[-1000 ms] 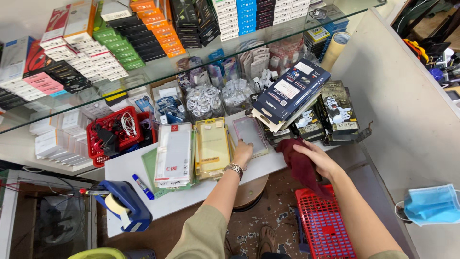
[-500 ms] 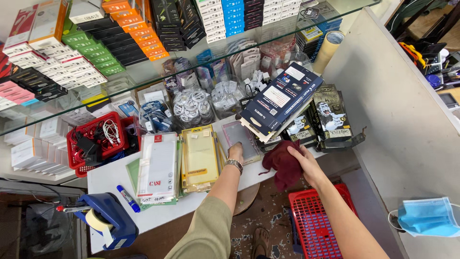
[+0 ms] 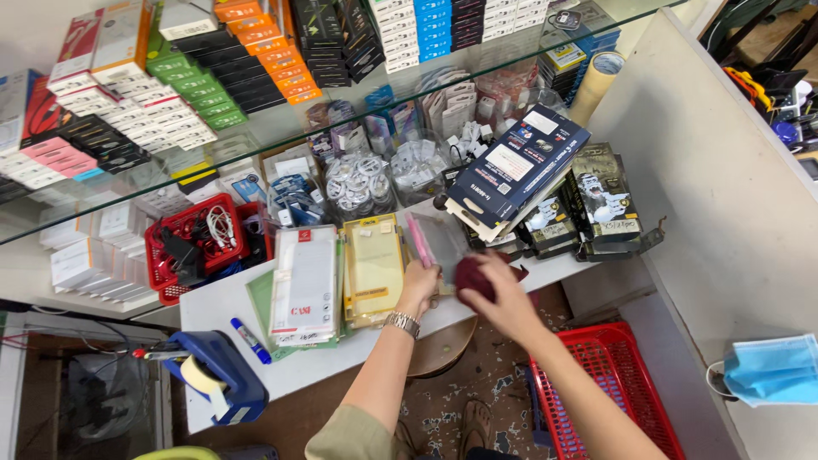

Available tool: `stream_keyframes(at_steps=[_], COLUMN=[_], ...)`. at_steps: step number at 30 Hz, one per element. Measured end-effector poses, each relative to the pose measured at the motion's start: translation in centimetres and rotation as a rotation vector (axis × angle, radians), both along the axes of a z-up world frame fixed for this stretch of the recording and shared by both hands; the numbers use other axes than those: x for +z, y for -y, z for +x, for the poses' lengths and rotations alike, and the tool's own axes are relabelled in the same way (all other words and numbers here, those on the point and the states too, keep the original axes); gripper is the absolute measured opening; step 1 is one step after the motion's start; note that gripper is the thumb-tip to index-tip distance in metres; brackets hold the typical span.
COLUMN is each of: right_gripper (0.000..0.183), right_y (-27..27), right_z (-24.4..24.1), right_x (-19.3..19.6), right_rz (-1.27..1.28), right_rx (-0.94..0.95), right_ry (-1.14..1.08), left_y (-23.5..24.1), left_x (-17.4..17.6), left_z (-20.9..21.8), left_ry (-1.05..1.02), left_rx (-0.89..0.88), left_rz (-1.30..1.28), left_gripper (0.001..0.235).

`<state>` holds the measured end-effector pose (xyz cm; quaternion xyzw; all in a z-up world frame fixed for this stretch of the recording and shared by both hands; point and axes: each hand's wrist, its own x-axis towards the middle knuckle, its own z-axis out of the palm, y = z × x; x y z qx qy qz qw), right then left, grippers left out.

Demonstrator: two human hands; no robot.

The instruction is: The person labels small electronics boxes with a blue marker, then wipes them with a maroon cloth. They handle multiple boxes, moving them between a counter and a glass shelf, and continue wiping and stacking them.

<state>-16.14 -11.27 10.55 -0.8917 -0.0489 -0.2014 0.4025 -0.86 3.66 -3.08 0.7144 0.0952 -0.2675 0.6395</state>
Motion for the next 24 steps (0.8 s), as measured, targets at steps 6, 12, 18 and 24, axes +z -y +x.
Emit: stream_keyframes(at_steps=[6, 12, 18, 24], right_gripper=[0.045, 0.049, 0.049, 0.058], right_y=[-4.6, -2.8, -4.4, -10.4], right_z=[0.3, 0.0, 1.1, 2.8], right_x=[4.3, 4.9, 8.3, 10.7], right_rz=[-0.181, -0.021, 0.454, -0.149], right_rx=[0.119, -0.149, -0.139, 0.153], right_ry=[0.136, 0.001, -0.022, 0.179], left_y=[-7.3, -13.7, -16.0, -14.8], left_x=[6.5, 13.7, 17.9, 18.0], left_z=[0.5, 0.3, -1.9, -3.6], left_ry=[0.027, -0.028, -0.019, 0.209], left_rx=[-0.060, -0.114, -0.179, -0.230], left_rz=[-0.337, -0.621, -0.673, -0.510], left_gripper=[0.010, 0.015, 0.028, 0.044])
